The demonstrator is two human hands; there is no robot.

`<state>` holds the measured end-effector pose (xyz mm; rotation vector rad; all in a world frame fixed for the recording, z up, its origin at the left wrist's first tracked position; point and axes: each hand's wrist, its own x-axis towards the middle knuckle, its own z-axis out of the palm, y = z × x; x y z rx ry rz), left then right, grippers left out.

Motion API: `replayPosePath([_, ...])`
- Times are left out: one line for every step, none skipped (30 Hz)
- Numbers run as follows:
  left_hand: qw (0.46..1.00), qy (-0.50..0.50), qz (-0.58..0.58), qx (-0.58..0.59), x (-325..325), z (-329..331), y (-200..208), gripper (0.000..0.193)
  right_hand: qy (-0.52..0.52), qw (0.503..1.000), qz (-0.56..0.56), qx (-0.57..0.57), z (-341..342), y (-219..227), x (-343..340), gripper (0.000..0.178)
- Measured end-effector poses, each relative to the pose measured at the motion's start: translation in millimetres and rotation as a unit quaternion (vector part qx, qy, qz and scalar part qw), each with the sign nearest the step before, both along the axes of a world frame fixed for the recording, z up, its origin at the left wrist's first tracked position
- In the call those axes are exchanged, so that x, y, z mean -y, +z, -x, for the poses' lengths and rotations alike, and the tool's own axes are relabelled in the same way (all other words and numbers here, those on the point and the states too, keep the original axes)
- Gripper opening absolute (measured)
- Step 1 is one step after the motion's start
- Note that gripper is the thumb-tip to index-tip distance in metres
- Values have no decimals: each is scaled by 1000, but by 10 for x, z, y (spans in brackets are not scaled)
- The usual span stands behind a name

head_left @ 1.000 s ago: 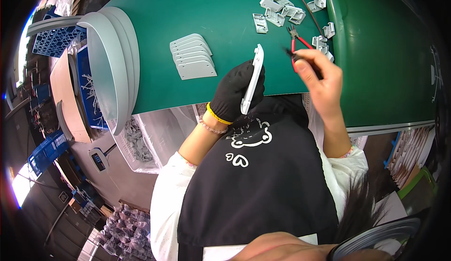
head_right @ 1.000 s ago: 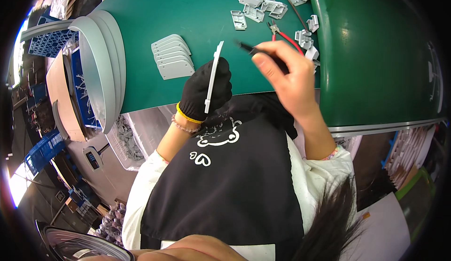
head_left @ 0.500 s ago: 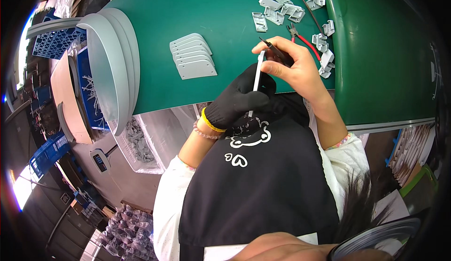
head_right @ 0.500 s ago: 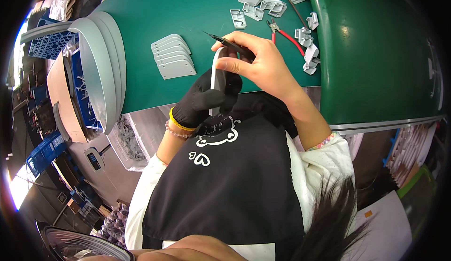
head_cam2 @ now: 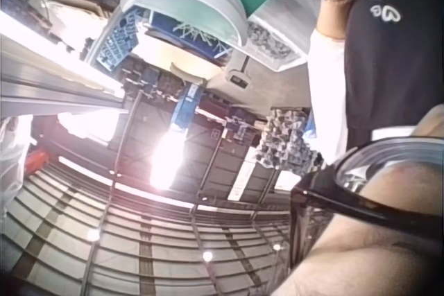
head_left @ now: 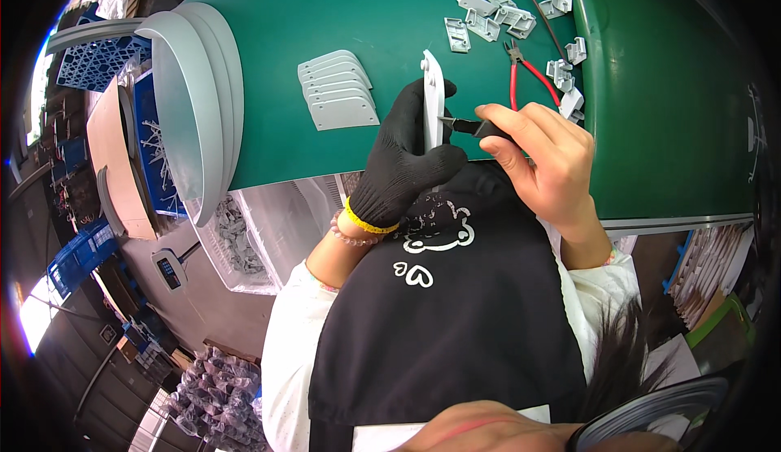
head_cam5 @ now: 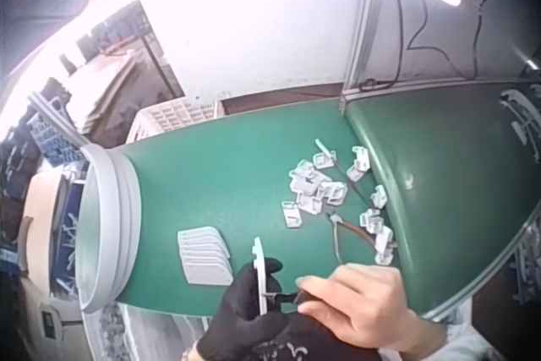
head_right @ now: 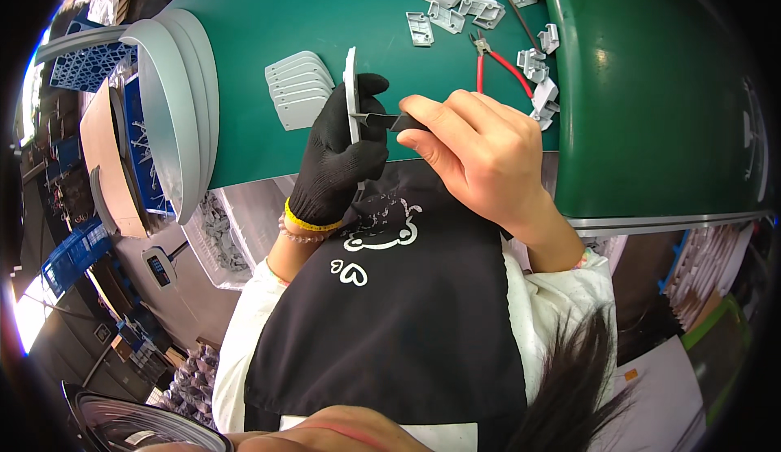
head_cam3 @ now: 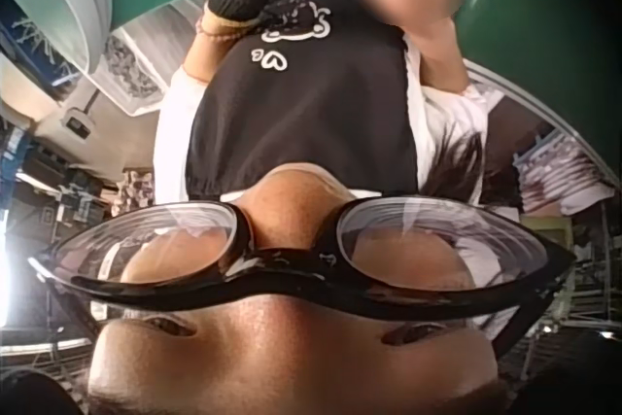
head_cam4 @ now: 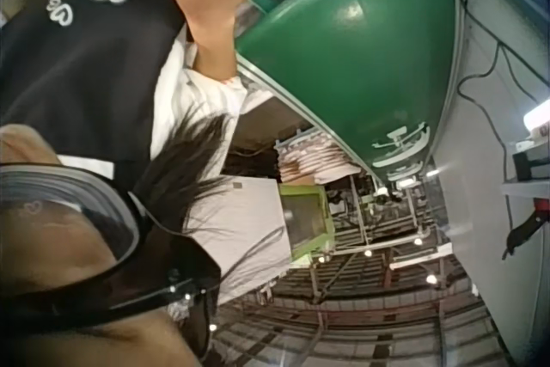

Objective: Assembling plastic components, trimming excess material with nippers, and using a heat gun for finishing.

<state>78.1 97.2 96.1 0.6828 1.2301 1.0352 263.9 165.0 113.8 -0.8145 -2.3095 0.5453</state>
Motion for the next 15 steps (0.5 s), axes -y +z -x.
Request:
replayPosePath([1000, 0, 7, -10, 5, -2, 12, 69, -3, 1000, 2, 7, 2, 5, 2, 24])
replayPosePath([1000, 0, 14, -20, 5, -5, 19, 69, -2, 1000, 3, 7, 0, 5, -1, 24])
replayPosePath([1000, 0, 15, -20, 5, -3, 17, 69, -3, 1000, 0, 9, -3, 4, -3, 23])
replayPosePath([999, -3, 16, -33, 6, 2, 12, 69, -3, 1000, -3, 12, -5, 4, -4, 22])
replayPosePath([999, -6, 17, -45, 6, 5, 2, 69, -3, 1000, -3, 12, -5, 5, -6, 22])
replayPosePath([999, -7, 17, -45, 9, 7, -14, 69, -2, 1000, -2, 12, -5, 7, -9, 22])
replayPosePath([998, -9, 8, -55, 14, 9, -34, 69, -1, 1000, -1, 11, -5, 6, -11, 21])
replayPosePath([998, -12, 0, -65, 16, 9, -41, 70, -1, 1000, -1, 11, -9, 4, -17, 21])
replayPosePath([998, -12, 0, -65, 15, 9, -38, 70, 3, 1000, 0, 6, -15, -1, -26, 21])
replayPosePath([998, -14, -1, -56, 13, 9, -34, 70, 7, 1000, 0, 2, -19, -5, -32, 21])
replayPosePath([999, -18, -2, -47, 12, 8, -32, 71, 6, 1000, 0, 2, -18, -9, -33, 21])
replayPosePath([999, -18, -2, -47, 14, 6, -33, 71, 6, 1000, -1, -7, -16, -11, -32, 20])
replayPosePath([998, -22, -5, -60, 18, 3, -35, 71, 7, 1000, -1, -15, -17, -12, -32, 20])
replayPosePath([997, -25, -8, -73, 24, 4, -38, 72, 6, 1000, -1, -15, -20, -5, -31, 20])
replayPosePath([997, -26, -8, -73, 26, 10, -39, 72, 6, 1000, 1, -3, -27, 10, -32, 19])
